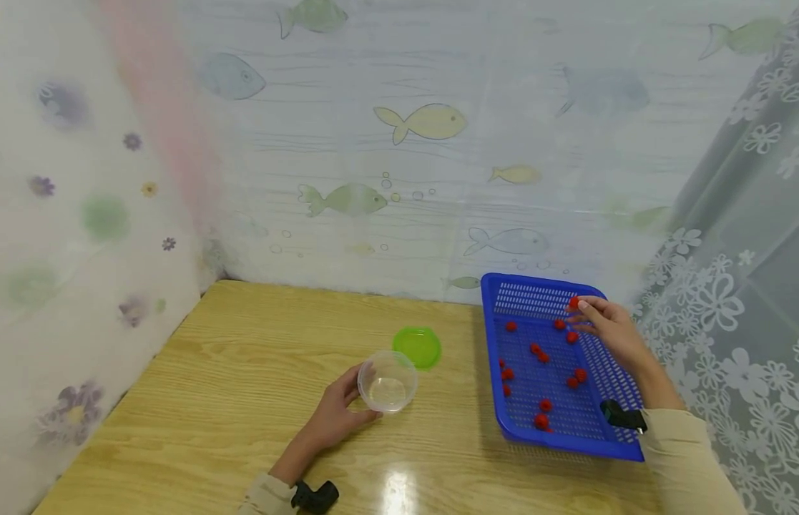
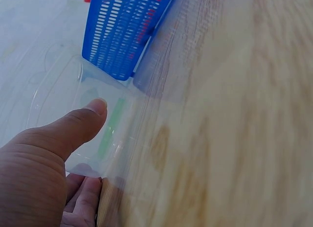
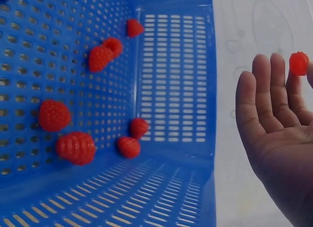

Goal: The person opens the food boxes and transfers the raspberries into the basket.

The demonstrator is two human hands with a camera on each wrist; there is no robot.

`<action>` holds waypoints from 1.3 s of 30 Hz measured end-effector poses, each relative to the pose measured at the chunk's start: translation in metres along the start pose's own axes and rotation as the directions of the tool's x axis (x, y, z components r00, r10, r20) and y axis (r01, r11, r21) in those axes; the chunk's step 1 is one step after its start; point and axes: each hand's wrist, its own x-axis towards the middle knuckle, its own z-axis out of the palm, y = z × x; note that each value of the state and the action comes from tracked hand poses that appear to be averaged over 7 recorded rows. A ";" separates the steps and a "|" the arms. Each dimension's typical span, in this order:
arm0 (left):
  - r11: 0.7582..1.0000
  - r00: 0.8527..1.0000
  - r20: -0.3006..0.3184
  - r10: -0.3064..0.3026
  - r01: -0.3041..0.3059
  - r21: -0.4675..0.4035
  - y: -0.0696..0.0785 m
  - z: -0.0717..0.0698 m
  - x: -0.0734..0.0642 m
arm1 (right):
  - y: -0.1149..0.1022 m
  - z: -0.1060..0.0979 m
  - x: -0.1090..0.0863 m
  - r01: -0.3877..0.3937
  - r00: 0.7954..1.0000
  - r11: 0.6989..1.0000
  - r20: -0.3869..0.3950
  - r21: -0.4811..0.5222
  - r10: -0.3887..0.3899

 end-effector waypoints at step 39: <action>1.000 1.000 0.001 -0.023 0.023 -0.002 0.001 0.000 -0.001 | 0.010 0.003 0.002 0.072 0.997 0.976 -0.043 0.207 -0.064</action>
